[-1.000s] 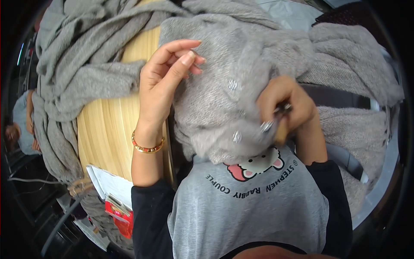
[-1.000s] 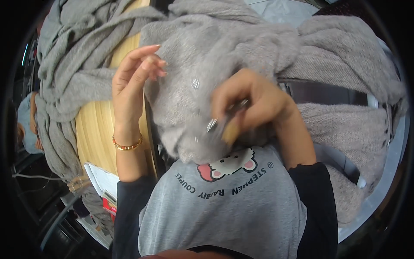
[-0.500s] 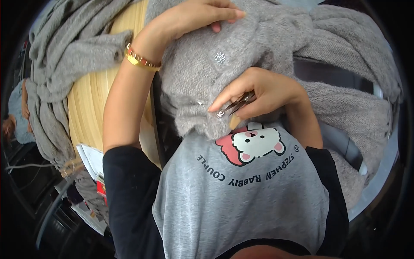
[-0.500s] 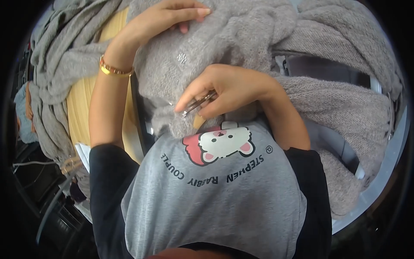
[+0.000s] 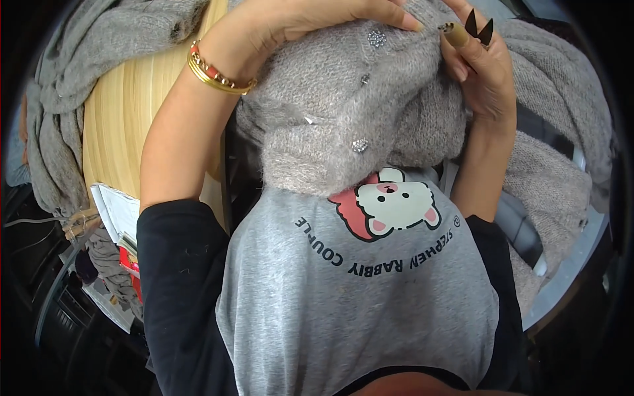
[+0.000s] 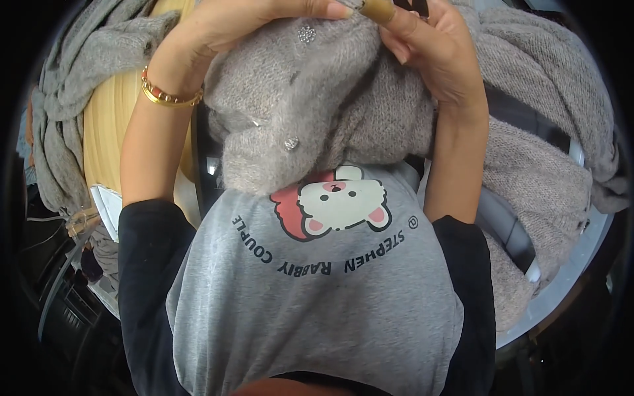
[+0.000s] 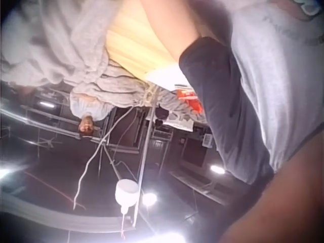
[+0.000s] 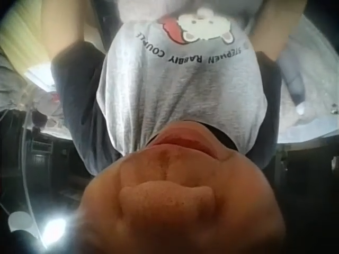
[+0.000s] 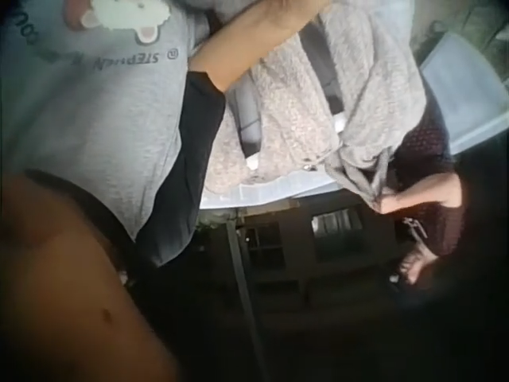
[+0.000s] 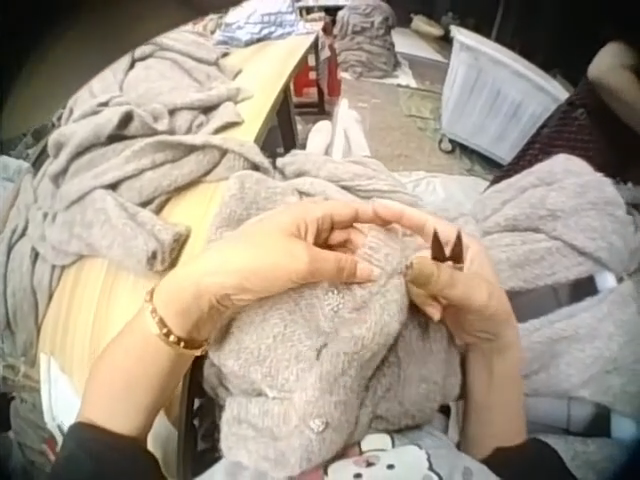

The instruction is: Inspecting a grey fuzzy sweater and using thread snips to trim excess threads near decorative silver elements.

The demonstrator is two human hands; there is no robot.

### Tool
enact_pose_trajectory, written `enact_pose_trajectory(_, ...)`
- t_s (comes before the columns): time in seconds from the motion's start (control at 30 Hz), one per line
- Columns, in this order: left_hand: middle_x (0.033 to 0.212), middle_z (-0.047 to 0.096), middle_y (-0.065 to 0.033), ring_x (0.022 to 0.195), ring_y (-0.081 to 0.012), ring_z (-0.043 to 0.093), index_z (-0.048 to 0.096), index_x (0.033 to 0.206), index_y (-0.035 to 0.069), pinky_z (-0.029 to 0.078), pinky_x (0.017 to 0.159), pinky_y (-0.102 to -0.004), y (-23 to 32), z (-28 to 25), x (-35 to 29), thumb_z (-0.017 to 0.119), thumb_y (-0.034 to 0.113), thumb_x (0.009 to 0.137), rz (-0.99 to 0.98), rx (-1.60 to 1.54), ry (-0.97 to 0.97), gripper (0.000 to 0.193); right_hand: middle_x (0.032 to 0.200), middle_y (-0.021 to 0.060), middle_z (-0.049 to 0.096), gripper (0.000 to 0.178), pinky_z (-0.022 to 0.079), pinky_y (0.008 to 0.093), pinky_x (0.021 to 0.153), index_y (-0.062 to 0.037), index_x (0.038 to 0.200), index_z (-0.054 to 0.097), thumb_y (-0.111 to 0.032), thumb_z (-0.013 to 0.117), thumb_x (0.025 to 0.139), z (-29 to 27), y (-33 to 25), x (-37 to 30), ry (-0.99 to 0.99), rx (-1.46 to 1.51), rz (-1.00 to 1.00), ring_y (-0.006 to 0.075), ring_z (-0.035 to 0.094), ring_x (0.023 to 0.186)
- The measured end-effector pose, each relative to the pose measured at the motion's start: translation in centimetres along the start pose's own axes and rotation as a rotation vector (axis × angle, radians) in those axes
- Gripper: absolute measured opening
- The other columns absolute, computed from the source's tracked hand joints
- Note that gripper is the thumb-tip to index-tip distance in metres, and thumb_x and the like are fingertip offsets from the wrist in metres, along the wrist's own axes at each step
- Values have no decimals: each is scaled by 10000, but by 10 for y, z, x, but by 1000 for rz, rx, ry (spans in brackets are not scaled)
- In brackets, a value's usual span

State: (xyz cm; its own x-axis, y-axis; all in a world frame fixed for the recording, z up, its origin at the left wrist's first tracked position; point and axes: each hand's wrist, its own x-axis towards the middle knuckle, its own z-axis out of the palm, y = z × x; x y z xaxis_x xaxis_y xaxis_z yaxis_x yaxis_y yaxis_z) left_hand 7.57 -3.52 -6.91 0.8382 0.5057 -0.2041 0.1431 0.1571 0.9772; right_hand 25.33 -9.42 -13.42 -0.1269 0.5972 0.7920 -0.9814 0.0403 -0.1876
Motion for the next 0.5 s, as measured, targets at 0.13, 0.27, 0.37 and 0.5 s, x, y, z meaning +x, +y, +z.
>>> enact_pose_trajectory(0.13, 825, 606, 26, 712, -42, 531, 475, 1361, 9, 426, 652, -165, -3, 4, -7, 645, -8, 859, 71, -117, -21, 530, 640, -43, 553, 761, 292, 143, 396, 87, 1382, 384, -243, 766, 812, 52, -24, 17, 765, -914, 708, 8, 403, 431)
enact_pose_trajectory(0.27, 852, 657, -32, 705, -37, 561, 405, 1394, -13, 452, 622, -179, -3, 21, -12, 653, 14, 871, 29, -528, 105, 580, 700, -31, 580, 754, 309, 136, 399, 56, 1398, 385, -234, 764, 815, 58, -22, 22, 755, -859, 750, 9, 421, 441)
enact_pose_trajectory(0.37, 895, 672, -57, 688, -57, 584, 405, 1381, -5, 482, 604, -189, -29, 11, -20, 673, 15, 859, 126, -652, 44, 587, 742, -20, 592, 538, 328, 148, 405, 29, 1238, 524, -206, 762, 816, 48, -28, 8, 776, -909, 803, 16, 436, 447)
enact_pose_trajectory(0.5, 908, 679, -72, 673, -80, 606, 487, 1299, -22, 507, 595, -201, -33, 31, -44, 614, 21, 889, 100, -642, 124, 431, 641, -39, 550, 247, 318, 164, 396, -25, 997, 596, -183, 723, 856, 42, -33, -4, 862, -978, 641, 18, 413, 424)
